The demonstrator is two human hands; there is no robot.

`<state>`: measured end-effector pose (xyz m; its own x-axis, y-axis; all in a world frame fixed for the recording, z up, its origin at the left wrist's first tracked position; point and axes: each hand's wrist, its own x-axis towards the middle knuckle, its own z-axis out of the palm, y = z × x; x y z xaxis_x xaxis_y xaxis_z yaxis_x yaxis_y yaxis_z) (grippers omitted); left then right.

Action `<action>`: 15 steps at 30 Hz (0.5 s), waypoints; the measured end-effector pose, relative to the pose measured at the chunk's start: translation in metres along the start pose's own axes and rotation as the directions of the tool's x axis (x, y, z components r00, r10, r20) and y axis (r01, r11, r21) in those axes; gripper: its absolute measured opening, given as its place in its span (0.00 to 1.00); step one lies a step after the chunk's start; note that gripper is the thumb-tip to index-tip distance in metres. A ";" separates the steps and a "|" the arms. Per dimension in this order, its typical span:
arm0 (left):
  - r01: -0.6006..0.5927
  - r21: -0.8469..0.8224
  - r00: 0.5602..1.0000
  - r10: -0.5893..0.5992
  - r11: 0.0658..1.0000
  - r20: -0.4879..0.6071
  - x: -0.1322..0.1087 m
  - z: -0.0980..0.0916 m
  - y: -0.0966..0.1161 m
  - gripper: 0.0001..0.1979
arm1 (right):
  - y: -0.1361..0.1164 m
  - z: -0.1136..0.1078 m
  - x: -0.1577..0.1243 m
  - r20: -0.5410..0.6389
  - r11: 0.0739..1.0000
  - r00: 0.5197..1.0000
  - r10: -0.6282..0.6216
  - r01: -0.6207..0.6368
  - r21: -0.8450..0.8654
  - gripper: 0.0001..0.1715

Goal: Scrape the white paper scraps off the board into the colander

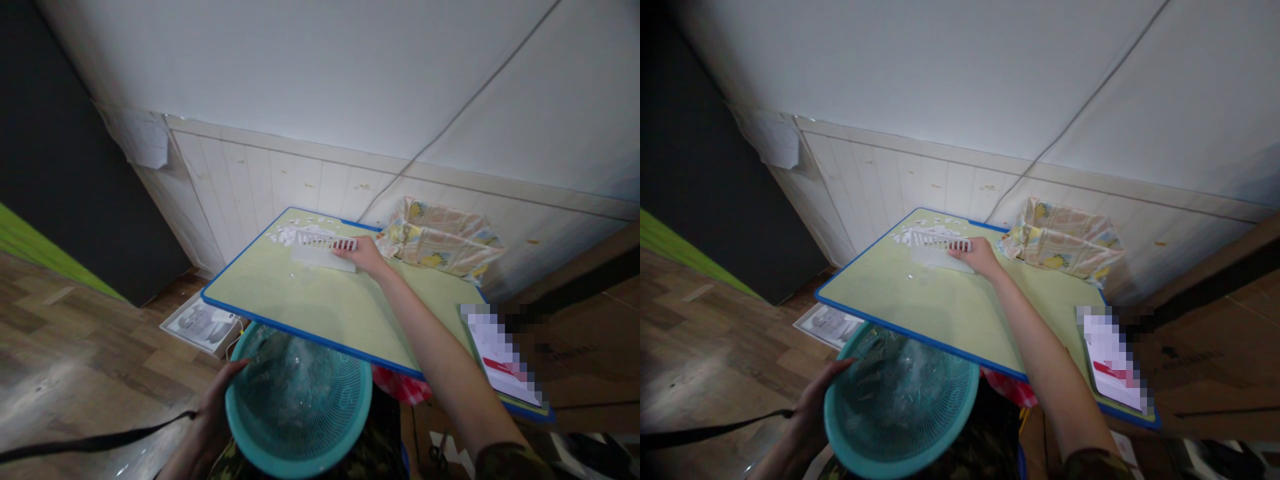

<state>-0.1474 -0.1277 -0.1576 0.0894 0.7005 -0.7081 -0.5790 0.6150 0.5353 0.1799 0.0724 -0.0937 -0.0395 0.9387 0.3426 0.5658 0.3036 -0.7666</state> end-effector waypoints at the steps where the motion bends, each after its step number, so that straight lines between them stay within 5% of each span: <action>1: 0.001 0.000 1.000 -0.001 1.000 -0.002 -0.001 0.002 0.001 0.15 | -0.001 -0.002 -0.003 0.020 1.000 1.000 -0.001 0.001 0.014 0.26; 8: 0.007 0.016 1.000 -0.007 1.000 -0.008 -0.002 0.004 0.002 0.16 | 0.006 -0.031 -0.010 -0.052 0.998 0.998 0.039 -0.037 0.047 0.28; 15: -0.007 0.022 1.000 0.007 1.000 0.010 -0.001 -0.001 0.002 0.14 | 0.010 -0.023 -0.007 -0.056 0.995 0.996 0.069 -0.065 0.069 0.29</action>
<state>-0.1489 -0.1279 -0.1560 0.0934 0.7081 -0.6999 -0.5618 0.6179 0.5501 0.2047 0.0649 -0.0910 0.0460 0.9468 0.3186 0.5088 0.2522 -0.8231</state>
